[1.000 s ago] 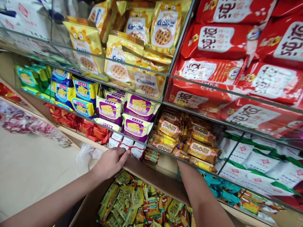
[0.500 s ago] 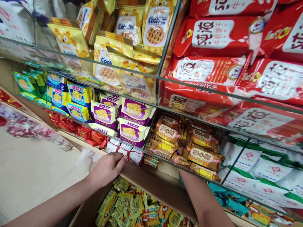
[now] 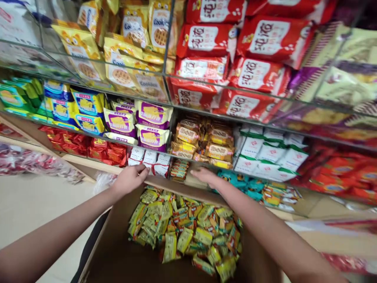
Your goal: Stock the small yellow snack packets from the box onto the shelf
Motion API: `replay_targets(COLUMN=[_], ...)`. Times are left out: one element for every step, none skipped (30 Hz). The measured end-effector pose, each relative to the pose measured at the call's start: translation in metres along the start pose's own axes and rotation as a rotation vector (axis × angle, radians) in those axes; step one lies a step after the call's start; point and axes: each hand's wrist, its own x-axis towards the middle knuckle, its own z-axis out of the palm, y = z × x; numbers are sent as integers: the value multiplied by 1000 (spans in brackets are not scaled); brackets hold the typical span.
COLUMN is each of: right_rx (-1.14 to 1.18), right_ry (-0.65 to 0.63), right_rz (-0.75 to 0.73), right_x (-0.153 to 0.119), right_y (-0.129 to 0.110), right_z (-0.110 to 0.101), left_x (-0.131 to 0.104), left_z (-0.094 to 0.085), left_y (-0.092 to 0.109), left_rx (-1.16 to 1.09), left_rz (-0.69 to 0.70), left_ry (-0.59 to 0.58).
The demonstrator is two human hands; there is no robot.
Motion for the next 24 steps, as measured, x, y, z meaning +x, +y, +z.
replay_targets(right_rx=[-25,-56,-88,-135,-185,-229,-264,-301,-336,-369,-400,-419,-422,-412,-391,-363,-333,-304,-291,-250,-157,-5,202,441], right_ry=[-79,-157,-222,-277,-303,-325,-324,-312,-294,-256,-210,-170,-136,-108,-89,-72,-54,-36,-15,12,42,62,71,65], right_rz=[-15,-71,-149,-287,-416,-494,-512,-488,-438,-392,-359,-335,-318,-306,-300,-297,-295,-296,-303,-292,-246,-165,-56,66], right_x=[-15,-33,-53,-76,-99,-121,-141,-156,-166,-171,-171,-167,-161,-154,-147,-142,-139,-138,-140,-144,-150,-157,-166,-174], right_y=[1,3,5,9,16,25,38,53,69,85,100,112,121,127,129,129,126,122,117,111,104,96,88,80], right_z=[-18,-35,-52,-66,-77,-82,-83,-78,-70,-58,-45,-32,-21,-11,-5,-2,-2,-3,-6,-10,-13,-16,-19,-20], left_x=[-1,-2,-3,-3,-4,-5,-6,-7,-8,-9,-10,-11,-12,-14,-16,-21,-27,-36,-47,-60,-75,-90,-104,-117], left_z=[2,4,6,7,9,10,11,11,11,10,8,6,4,1,-2,-4,-5,-4,0,6,15,26,39,51], left_y=[-1,-2,-2,-3,-3,-3,-3,-2,0,1,3,5,6,8,10,11,14,17,21,27,34,43,54,65], left_rx=[-18,-33,-44,-49,-49,-47,-45,-43,-40,-38,-37,-35,-35,-38,-43,-48,-47,-54,-79,-120,-213,-339,-482,-644], left_rz=[-10,-15,-16,-13,-12,-6,5,19,33,49,67,84,105,131,163,197,232,277,330,378,437,470,437,344], left_ry=[-1,0,2,6,13,21,31,47,65,83,102,121,143,168,200,236,272,309,337,347,347,305,236,154])
